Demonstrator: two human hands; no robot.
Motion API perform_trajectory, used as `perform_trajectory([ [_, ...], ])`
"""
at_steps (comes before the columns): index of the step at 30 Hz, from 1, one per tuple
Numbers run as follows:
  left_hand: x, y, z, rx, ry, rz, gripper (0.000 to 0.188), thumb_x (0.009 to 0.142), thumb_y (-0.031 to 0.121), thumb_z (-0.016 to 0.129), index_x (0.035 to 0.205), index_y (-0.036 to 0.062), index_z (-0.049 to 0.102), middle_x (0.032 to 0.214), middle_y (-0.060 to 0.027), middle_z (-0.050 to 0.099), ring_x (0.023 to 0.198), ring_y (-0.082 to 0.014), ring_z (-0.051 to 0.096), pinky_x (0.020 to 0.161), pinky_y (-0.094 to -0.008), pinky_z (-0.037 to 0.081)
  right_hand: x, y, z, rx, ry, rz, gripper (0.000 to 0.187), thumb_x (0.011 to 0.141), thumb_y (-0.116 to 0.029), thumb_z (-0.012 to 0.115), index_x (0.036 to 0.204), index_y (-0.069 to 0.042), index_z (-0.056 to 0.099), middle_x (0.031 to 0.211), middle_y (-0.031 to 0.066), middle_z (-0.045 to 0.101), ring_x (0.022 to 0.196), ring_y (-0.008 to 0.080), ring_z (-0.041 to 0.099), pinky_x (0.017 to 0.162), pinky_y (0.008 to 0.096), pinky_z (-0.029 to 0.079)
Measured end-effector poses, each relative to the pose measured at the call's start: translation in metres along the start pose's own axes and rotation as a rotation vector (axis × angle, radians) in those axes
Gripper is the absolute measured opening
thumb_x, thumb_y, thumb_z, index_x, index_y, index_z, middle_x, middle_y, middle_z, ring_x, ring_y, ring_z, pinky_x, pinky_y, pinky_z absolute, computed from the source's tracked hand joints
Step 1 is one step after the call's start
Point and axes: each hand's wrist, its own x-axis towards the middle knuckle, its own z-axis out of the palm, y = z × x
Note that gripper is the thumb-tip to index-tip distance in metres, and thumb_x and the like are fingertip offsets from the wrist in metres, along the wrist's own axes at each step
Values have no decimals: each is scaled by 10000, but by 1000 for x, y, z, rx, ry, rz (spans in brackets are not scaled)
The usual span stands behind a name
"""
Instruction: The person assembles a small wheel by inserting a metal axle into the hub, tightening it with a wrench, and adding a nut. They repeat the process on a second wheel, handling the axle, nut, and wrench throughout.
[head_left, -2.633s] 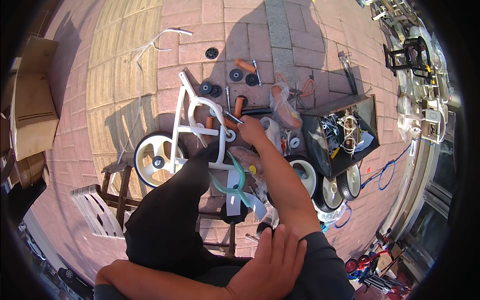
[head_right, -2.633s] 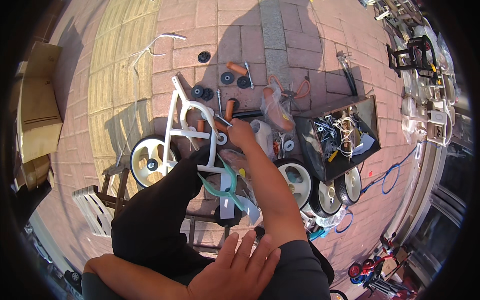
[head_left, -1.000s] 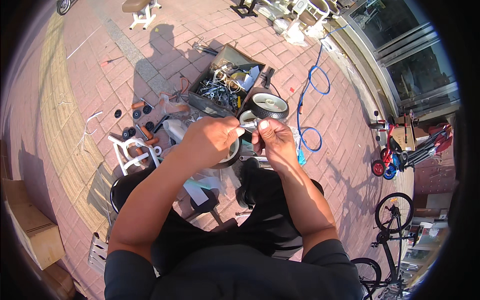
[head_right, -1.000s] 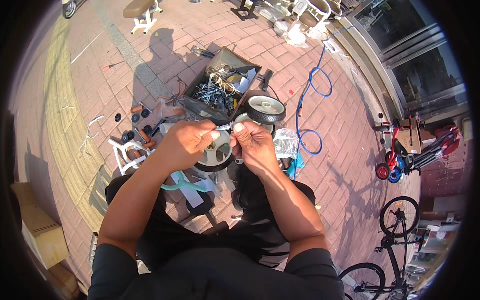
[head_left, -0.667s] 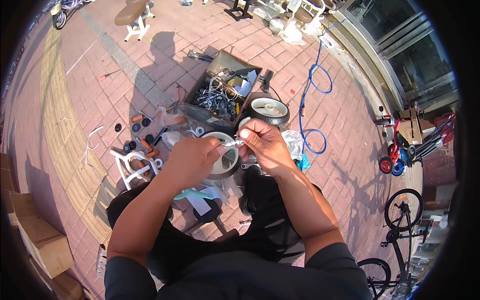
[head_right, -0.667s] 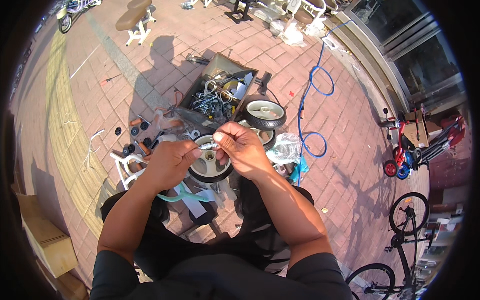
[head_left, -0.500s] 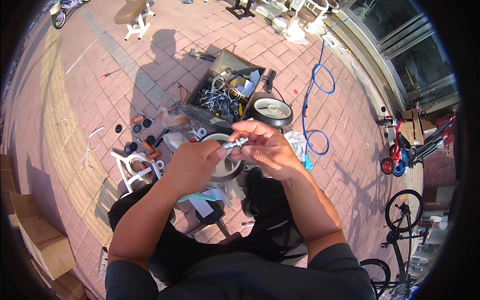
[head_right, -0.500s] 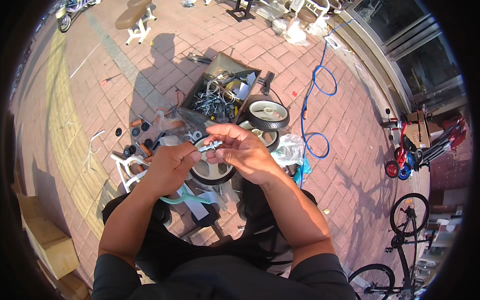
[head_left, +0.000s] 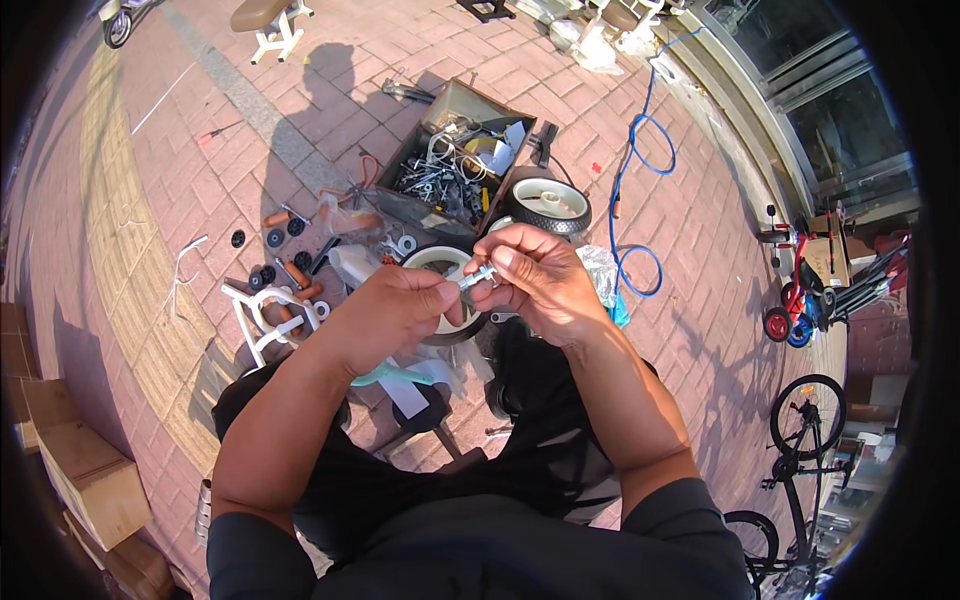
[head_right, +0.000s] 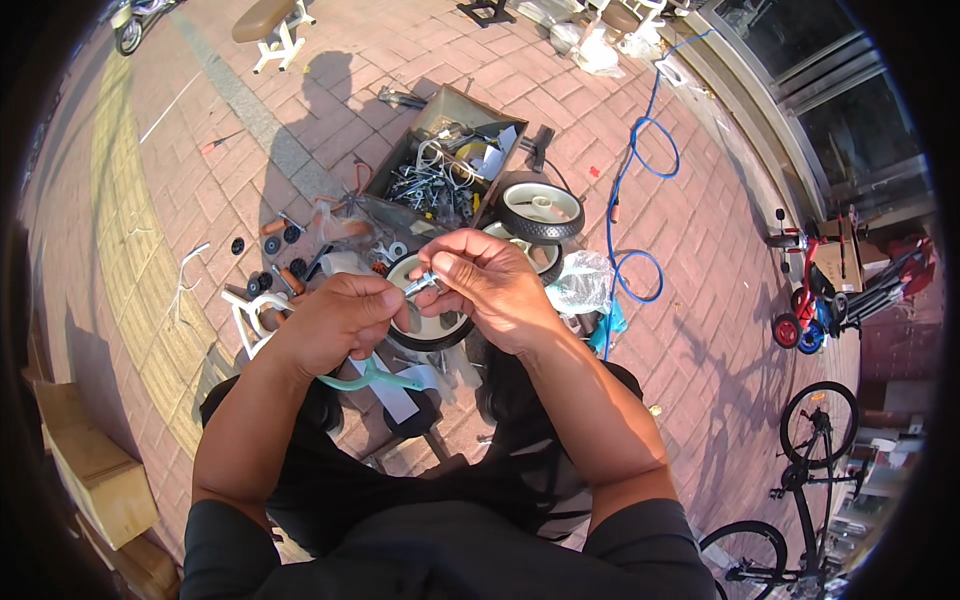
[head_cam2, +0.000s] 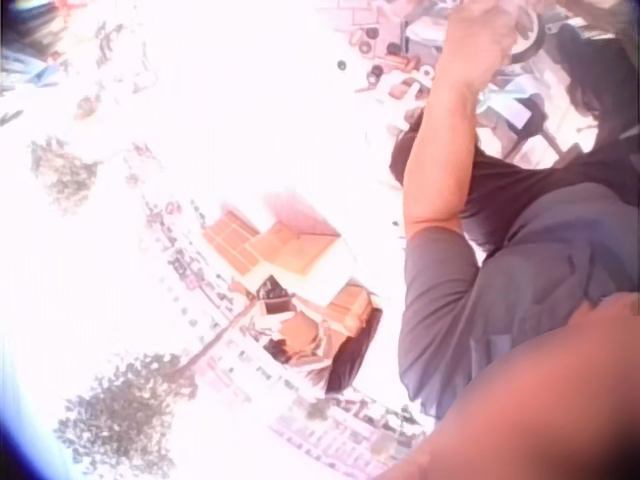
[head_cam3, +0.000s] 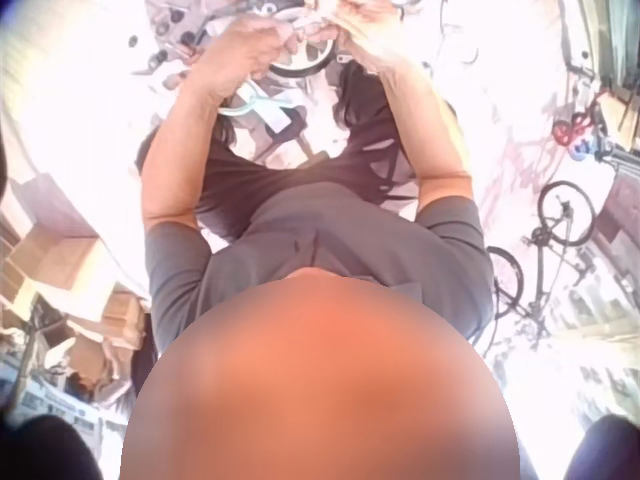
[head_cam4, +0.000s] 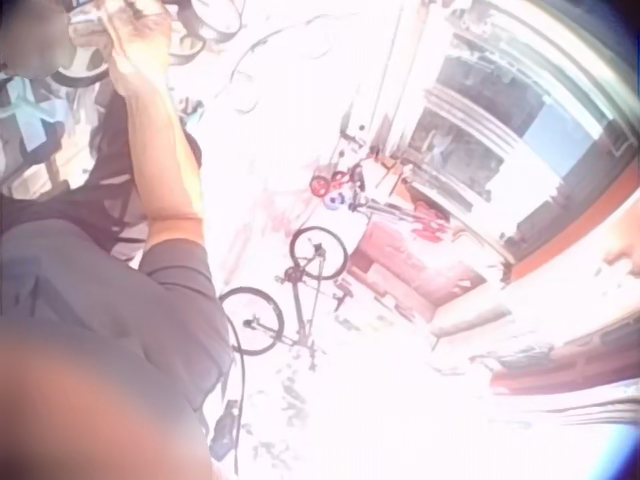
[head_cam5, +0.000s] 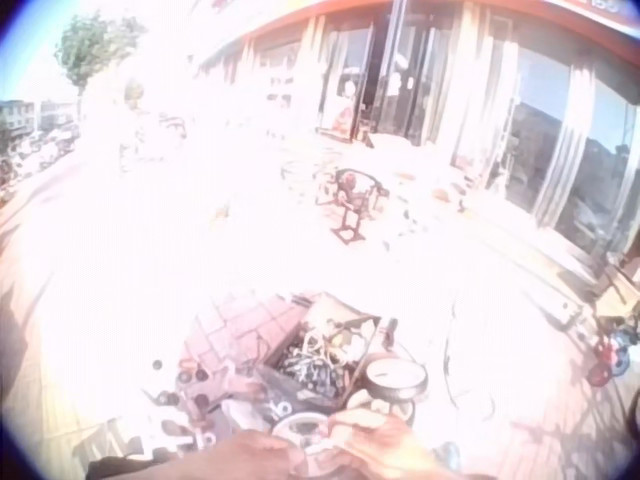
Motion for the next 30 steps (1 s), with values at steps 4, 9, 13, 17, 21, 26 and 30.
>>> perform_trajectory([
  [4, -2, 1, -2, -27, 33, -5, 377, 1018, 345, 569, 880, 6, 661, 580, 89, 337, 498, -29, 275, 462, -227, 215, -1, 5, 3, 118, -19, -63, 368, 996, -172, 617, 1294, 24, 529, 1147, 193, 657, 950, 242, 718, 890, 376, 603],
  [9, -4, 0, -5, 38, 25, -15, 370, 1013, 342, 570, 853, 20, 660, 568, 102, 317, 487, -21, 254, 453, -232, 190, 6, 9, 7, -6, 23, -5, 405, 978, -195, 646, 1297, 26, 530, 1149, 197, 655, 938, 251, 716, 878, 386, 606],
  [13, -6, 1, -8, -29, 79, -22, 360, 1006, 341, 587, 851, 26, 668, 574, 100, 333, 489, -22, 263, 453, -230, 194, 11, 12, 7, 113, -38, -86, 366, 999, -178, 610, 1296, 22, 532, 1122, 187, 660, 928, 230, 715, 849, 375, 610],
  [17, -7, 2, -8, 35, 84, -27, 370, 1009, 339, 596, 873, 2, 664, 567, 80, 363, 479, -29, 290, 455, -218, 234, 12, 11, 6, 107, -51, 8, 351, 998, -122, 588, 1311, 24, 526, 1169, 194, 638, 950, 231, 704, 840, 363, 603],
  [21, -7, 4, -9, 7, 102, -28, 374, 1011, 332, 599, 876, -11, 662, 563, 69, 382, 476, -30, 310, 451, -211, 252, 10, 12, 8, 125, -84, -115, 322, 991, -108, 595, 1284, 20, 556, 1124, 167, 647, 895, 215, 701, 801, 336, 599],
  [26, -5, 1, -6, 121, 123, 9, 367, 995, 340, 606, 845, 13, 682, 586, 82, 396, 514, -29, 326, 476, -225, 242, 11, 13, 4, 152, -56, 21, 424, 939, -75, 634, 1339, 18, 530, 1176, 185, 628, 946, 237, 691, 851, 355, 587],
  [30, -3, 1, -8, 83, 146, -17, 369, 1008, 326, 603, 866, -10, 664, 568, 69, 395, 475, -26, 314, 442, -212, 239, 11, 16, 3, 218, -110, -62, 420, 948, -137, 648, 1325, 18, 542, 1172, 174, 636, 943, 227, 683, 848, 352, 581],
])
